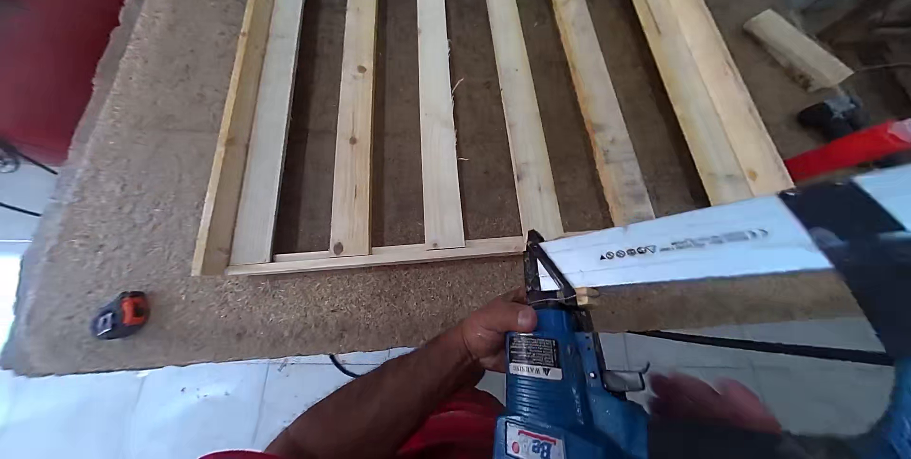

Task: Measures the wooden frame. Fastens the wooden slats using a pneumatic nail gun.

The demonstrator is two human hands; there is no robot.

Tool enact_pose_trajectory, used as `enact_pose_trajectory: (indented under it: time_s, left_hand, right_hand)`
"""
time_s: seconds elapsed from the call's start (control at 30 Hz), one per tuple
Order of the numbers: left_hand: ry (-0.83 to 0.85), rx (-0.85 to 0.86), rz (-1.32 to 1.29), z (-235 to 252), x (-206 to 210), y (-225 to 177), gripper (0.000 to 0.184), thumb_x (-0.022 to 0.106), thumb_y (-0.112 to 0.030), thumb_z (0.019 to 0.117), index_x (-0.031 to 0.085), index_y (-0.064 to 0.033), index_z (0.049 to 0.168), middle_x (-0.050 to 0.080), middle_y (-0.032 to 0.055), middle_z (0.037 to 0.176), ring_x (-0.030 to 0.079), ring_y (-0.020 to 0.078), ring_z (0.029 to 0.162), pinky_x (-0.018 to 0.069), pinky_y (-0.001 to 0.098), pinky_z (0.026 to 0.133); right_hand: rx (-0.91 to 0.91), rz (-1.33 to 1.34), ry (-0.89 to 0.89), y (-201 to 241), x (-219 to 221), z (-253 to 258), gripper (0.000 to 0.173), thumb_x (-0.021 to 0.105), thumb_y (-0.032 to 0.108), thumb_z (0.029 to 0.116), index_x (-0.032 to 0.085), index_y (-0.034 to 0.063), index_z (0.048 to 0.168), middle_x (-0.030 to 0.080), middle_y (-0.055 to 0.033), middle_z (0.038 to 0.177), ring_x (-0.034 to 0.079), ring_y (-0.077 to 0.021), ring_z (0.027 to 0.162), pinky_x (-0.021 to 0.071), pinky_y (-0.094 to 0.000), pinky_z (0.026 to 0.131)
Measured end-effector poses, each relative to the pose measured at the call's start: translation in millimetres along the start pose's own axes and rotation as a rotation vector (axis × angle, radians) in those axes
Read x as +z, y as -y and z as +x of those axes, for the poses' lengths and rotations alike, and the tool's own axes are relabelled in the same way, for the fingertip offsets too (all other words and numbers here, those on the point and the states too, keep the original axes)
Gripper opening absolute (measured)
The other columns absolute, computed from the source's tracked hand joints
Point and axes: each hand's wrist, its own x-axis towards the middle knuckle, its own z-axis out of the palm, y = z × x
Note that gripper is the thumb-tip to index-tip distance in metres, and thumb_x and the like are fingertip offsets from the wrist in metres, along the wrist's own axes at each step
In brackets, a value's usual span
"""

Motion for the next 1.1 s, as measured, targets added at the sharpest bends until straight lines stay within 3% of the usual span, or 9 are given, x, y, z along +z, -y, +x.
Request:
enact_pose_trajectory:
  time_s: [0.13, 0.27, 0.37, 0.47, 0.57, 0.63, 0.83, 0.97, 1.1]
  left_hand:
    - [0.025, -0.106, 0.167, -14.3, -22.4, 0.1, 0.044, 0.08, -0.04, 0.0852, 0.07, -0.021, 0.124, 0.075, 0.0006, 0.115, 0.071, 0.0116, 0.106, 0.0584, 0.0342, 0.095]
    - [-0.152, -0.51, 0.825, -30.4, -36.7, -55.1, 0.034, 0.08, -0.024, 0.0818, 0.068, -0.0089, 0.11, 0.074, 0.0007, 0.097, 0.07, 0.0095, 0.09, 0.0599, 0.0327, 0.084]
    - [-0.438, -0.815, 1.494, -33.7, -36.3, -111.5, 0.025, 0.065, -0.019, 0.1009, 0.071, -0.0005, 0.117, 0.075, 0.0154, 0.102, 0.074, 0.0272, 0.091, 0.0611, 0.0513, 0.087]
    - [-0.935, -0.48, 1.687, -31.0, -72.6, -172.4, 0.032, 0.059, -0.033, 0.1045, 0.072, -0.0049, 0.113, 0.075, 0.0145, 0.1, 0.074, 0.0295, 0.089, 0.0614, 0.056, 0.084]
    - [-1.209, -0.295, 1.603, -7.0, -114.3, -204.8, 0.068, 0.068, -0.054, 0.0953, 0.057, -0.0014, 0.138, 0.068, 0.0231, 0.119, 0.066, 0.0399, 0.109, 0.0517, 0.0645, 0.094]
    - [-1.262, -0.285, 1.452, 11.0, -135.5, -207.2, 0.086, 0.075, -0.06, 0.0874, 0.047, -0.0036, 0.147, 0.067, 0.0233, 0.125, 0.066, 0.038, 0.115, 0.0535, 0.0614, 0.098]
    - [-1.455, -0.153, 1.19, 39.7, -157.4, -186.0, 0.072, 0.088, -0.056, 0.0738, 0.066, -0.0025, 0.116, 0.072, 0.0173, 0.101, 0.072, 0.0311, 0.095, 0.059, 0.0556, 0.085]
    - [-1.415, -0.075, 1.189, 39.3, -160.3, -181.3, 0.064, 0.091, -0.049, 0.0736, 0.069, -0.0062, 0.115, 0.075, 0.0121, 0.1, 0.074, 0.026, 0.095, 0.0609, 0.0526, 0.087]
    - [-1.41, -0.105, 1.206, 39.5, -163.1, -183.4, 0.067, 0.091, -0.05, 0.0734, 0.066, -0.0046, 0.117, 0.074, 0.013, 0.1, 0.073, 0.0269, 0.096, 0.0598, 0.0536, 0.087]
  right_hand:
    - [-0.047, 0.612, 0.004, -32.1, 46.2, 1.7, 0.024, 0.069, 0.027, 0.0973, 0.072, 0.0121, 0.117, 0.071, -0.0202, 0.125, 0.062, -0.042, 0.126, 0.0461, -0.0577, 0.113]
    - [-0.037, 0.399, 0.087, -77.2, 52.9, -11.0, 0.025, 0.077, 0.011, 0.0873, 0.072, 0.0177, 0.11, 0.075, -0.0119, 0.11, 0.068, -0.0349, 0.118, 0.0495, -0.0548, 0.111]
    - [0.066, 0.097, 0.112, -115.9, 75.7, -26.9, 0.024, 0.076, 0.016, 0.0884, 0.07, 0.0105, 0.111, 0.072, -0.0102, 0.119, 0.067, -0.0257, 0.117, 0.056, -0.0443, 0.103]
    - [0.168, -0.077, 0.1, -151.5, 99.5, -36.4, 0.029, 0.075, 0.005, 0.0834, 0.07, -0.0047, 0.11, 0.07, -0.0157, 0.123, 0.07, -0.0216, 0.11, 0.0595, -0.0388, 0.097]
    - [0.142, -0.059, 0.15, -180.7, 107.1, -46.1, 0.024, 0.073, 0.013, 0.0895, 0.071, -0.0009, 0.11, 0.065, -0.0189, 0.134, 0.066, -0.0222, 0.12, 0.0565, -0.0391, 0.103]
    - [0.158, -0.098, 0.095, -177.5, 113.9, -49.7, 0.027, 0.072, 0.023, 0.092, 0.068, 0.0033, 0.109, 0.065, -0.018, 0.133, 0.063, -0.023, 0.123, 0.054, -0.0408, 0.105]
    - [0.181, -0.191, -0.362, -161.4, 159.6, -46.7, 0.057, 0.09, 0.024, 0.0763, 0.062, 0.0018, 0.121, 0.075, -0.0099, 0.111, 0.069, -0.0293, 0.118, 0.0561, -0.0458, 0.106]
    - [0.191, -0.18, -0.432, -156.8, 197.7, -37.5, 0.03, 0.077, 0.002, 0.0799, 0.067, 0.0009, 0.108, 0.076, -0.0075, 0.108, 0.068, -0.0222, 0.117, 0.0566, -0.0359, 0.104]
    - [0.235, -0.184, -0.386, -155.3, 199.2, -37.7, 0.034, 0.074, 0.008, 0.0833, 0.066, -0.003, 0.114, 0.073, -0.0135, 0.119, 0.063, -0.0277, 0.127, 0.0536, -0.0408, 0.108]
